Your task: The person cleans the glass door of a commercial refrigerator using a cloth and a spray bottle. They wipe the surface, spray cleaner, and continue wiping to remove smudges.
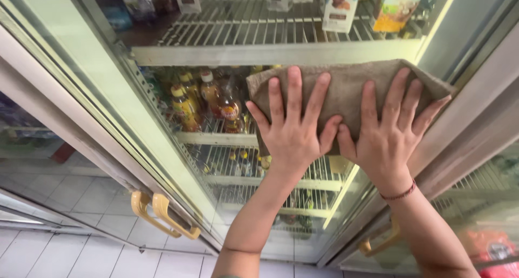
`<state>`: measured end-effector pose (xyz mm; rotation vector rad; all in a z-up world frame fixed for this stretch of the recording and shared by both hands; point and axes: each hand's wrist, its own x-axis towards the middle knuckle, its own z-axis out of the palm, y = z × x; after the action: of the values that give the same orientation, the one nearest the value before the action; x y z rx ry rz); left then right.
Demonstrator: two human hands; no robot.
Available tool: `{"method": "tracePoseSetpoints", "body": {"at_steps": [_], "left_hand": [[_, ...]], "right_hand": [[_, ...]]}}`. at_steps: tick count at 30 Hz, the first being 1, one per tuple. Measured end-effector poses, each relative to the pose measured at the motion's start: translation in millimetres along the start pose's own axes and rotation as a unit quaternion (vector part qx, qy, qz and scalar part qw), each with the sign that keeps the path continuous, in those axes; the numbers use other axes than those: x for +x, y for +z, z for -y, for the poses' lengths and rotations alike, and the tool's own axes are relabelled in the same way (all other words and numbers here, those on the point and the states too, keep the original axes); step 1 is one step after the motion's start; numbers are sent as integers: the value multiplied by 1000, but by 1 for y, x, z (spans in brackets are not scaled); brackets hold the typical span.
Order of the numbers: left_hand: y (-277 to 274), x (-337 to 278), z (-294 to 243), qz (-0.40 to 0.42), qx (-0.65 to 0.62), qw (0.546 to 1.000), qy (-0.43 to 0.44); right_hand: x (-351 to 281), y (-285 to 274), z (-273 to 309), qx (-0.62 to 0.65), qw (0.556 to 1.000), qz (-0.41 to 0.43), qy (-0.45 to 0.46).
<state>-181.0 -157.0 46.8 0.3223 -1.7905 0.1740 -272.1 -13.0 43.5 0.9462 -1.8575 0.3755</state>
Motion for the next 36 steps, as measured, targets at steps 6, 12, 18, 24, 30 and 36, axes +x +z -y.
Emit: {"method": "tracePoseSetpoints", "body": {"at_steps": [6,12,18,24,30,36], "left_hand": [[-24,66,9,5,20,997,68],[-59,161,13,75,2,991,108],[-76,227,11,67,17,989,131],[-85,277,9,20,25,988,149],[-90,299,1,13,34,988,149],[-76,316,-14,-32,20,977,210]], "right_hand": [[49,-20,1,12,999,-33,-4],[139,-65,-4,-12,998,-52,-42],[199,-102,-3,3,995,-78,-64],[246,-125,-3,8,991,-119,-59],[268,-139,-12,11,989,-123,-84],[274,-152,-26,16,986,-142,-83]]}}
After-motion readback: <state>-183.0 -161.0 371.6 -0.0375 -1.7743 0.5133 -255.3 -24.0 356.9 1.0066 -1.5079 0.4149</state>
